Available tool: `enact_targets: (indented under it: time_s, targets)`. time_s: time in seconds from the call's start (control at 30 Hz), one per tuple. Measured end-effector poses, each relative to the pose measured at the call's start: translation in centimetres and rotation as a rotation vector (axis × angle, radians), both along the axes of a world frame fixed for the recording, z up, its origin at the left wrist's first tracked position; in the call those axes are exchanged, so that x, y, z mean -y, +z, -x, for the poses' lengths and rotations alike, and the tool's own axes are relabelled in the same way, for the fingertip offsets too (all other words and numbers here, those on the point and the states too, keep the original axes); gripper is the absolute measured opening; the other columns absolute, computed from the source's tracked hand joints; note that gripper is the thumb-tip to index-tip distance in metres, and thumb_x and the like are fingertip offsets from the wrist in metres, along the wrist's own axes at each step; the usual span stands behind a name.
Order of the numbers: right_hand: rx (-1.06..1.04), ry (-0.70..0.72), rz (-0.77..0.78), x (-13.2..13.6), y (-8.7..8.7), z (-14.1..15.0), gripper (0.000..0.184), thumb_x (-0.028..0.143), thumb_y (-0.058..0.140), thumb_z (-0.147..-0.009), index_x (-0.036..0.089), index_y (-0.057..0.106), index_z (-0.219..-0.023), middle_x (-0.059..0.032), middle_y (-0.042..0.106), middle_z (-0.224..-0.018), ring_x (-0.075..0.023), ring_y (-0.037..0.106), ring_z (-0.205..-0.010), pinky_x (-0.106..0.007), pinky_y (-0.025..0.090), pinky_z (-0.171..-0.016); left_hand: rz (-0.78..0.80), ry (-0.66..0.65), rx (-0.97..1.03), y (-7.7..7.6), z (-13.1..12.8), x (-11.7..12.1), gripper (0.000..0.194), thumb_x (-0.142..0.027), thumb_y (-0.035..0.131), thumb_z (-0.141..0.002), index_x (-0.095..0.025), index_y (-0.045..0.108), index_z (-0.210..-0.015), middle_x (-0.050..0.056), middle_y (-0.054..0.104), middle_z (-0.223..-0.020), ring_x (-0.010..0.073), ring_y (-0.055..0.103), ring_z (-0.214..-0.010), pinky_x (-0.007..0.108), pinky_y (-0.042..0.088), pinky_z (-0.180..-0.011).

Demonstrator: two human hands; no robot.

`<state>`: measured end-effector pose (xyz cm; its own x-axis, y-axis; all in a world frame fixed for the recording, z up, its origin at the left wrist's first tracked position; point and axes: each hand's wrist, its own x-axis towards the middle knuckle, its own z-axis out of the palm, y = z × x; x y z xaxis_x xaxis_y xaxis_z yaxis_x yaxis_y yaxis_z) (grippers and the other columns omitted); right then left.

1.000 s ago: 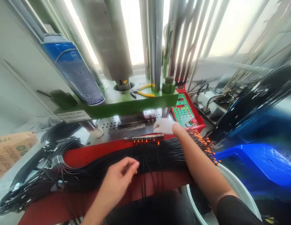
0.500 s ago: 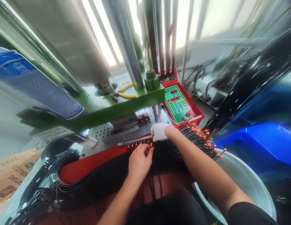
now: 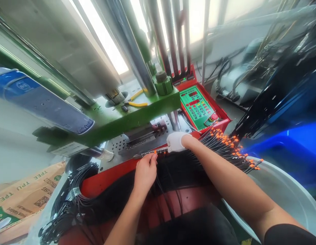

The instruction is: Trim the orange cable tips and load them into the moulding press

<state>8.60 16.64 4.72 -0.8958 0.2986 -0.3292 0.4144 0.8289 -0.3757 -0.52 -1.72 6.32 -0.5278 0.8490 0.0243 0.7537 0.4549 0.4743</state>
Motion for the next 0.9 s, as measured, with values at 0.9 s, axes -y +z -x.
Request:
enact_targets:
  time_s: [0.9]
  targets:
    - [-0.057, 0.018, 0.085, -0.2, 0.1, 0.1, 0.044, 0.040, 0.062, -0.068, 0.010, 0.071, -0.100, -0.0152, 0.070, -0.090, -0.0234, 0.065, -0.074, -0.027, 0.046, -0.056, 0.486, -0.068, -0.520, 0.9, -1.9, -2.2, 0.036, -0.030, 0.036, -0.089, -0.016, 0.068, -0.078, 0.014, 0.069, -0.083, 0.0277, 0.065, -0.077, 0.033, 0.046, -0.064]
